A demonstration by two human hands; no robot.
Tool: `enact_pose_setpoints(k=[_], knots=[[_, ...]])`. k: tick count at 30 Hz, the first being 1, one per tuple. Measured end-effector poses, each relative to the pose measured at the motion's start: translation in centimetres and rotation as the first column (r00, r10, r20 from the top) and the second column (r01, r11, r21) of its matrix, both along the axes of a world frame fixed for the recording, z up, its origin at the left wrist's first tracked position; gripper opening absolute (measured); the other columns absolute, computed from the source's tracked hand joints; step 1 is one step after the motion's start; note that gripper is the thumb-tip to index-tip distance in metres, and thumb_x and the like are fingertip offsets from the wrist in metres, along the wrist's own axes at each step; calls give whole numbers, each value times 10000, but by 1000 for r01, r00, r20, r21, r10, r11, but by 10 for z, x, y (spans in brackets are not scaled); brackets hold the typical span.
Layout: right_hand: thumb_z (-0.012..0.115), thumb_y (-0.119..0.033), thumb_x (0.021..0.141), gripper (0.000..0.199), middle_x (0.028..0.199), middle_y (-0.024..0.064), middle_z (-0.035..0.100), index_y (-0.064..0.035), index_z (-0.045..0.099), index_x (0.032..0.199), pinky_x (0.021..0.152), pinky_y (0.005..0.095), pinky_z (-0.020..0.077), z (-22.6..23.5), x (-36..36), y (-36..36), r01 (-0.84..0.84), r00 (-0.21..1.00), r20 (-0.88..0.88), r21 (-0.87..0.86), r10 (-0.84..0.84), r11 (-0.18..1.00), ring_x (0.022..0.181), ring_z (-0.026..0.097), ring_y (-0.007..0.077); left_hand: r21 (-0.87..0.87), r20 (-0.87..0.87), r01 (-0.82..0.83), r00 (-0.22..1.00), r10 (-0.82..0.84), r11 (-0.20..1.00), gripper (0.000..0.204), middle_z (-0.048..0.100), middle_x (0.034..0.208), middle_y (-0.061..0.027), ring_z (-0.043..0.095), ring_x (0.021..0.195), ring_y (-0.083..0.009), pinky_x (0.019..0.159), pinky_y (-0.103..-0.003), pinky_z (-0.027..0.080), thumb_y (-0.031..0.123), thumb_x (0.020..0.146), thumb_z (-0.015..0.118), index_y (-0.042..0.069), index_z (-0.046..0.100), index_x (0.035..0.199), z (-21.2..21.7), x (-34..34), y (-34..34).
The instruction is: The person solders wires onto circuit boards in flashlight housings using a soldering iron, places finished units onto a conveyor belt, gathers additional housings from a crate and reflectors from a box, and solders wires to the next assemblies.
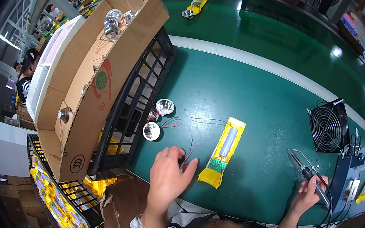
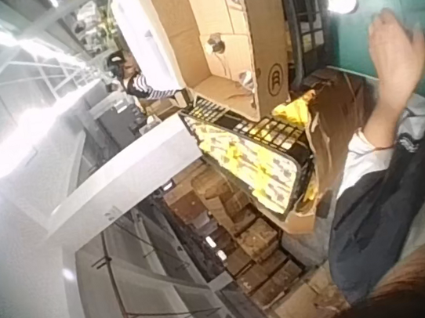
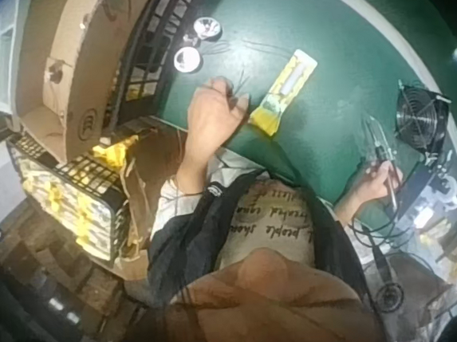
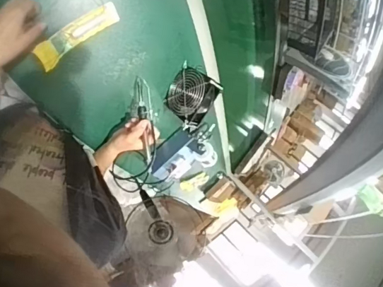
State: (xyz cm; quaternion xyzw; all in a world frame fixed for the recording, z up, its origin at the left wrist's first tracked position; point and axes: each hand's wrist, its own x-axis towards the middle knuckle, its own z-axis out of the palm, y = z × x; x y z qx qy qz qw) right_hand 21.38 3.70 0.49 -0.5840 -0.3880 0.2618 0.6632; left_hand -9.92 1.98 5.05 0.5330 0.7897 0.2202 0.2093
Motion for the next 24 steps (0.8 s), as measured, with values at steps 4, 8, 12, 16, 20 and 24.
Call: enact_pose_setpoints(k=[4,8,12,16,20,24], knots=[[496,-113,872,105,624,-4,378,-40,422,857,404,159,256,-3,6,-3,6,1000,-5,-33,-6,999,457,332,32,-31,-141,-23,990,19,999,138,569,809,-150,533,769,-320,684,-406,432,110,747,603,10,533,812,-11,6,1],[494,-118,871,107,624,-1,382,-39,422,859,400,163,258,-3,10,-7,-12,999,-30,-14,11,1000,452,338,37,98,-109,-16,994,27,995,72,565,794,-137,526,763,-314,685,-389,422,45,782,559,-2,524,824,-22,3,-8],[499,-124,868,117,640,-2,380,-37,422,857,399,165,262,-2,8,-6,-39,998,-43,-12,39,999,457,348,38,198,-19,-89,995,95,976,24,560,810,-97,515,788,-281,706,-381,391,64,812,529,47,530,829,-30,3,-21],[510,-138,852,145,655,6,364,-28,416,847,392,164,264,11,-5,-10,-40,998,-46,6,40,999,450,352,41,326,276,-237,950,148,915,34,579,753,-100,541,705,-251,687,-337,431,8,788,578,-8,550,797,-35,9,-29],[577,-199,809,266,652,18,385,-18,382,830,347,163,269,30,-34,-14,-232,963,-120,81,241,969,387,342,43,347,368,-298,915,163,889,51,572,705,-83,541,682,-230,689,-311,436,-10,741,620,-2,573,759,-37,19,-36],[575,-158,793,250,578,10,398,-38,357,819,307,151,260,38,-63,-16,-388,906,-167,33,388,921,355,332,37,490,288,-206,955,65,847,99,551,677,-61,508,656,-209,731,-338,425,0,672,678,36,604,728,-45,30,-41]])
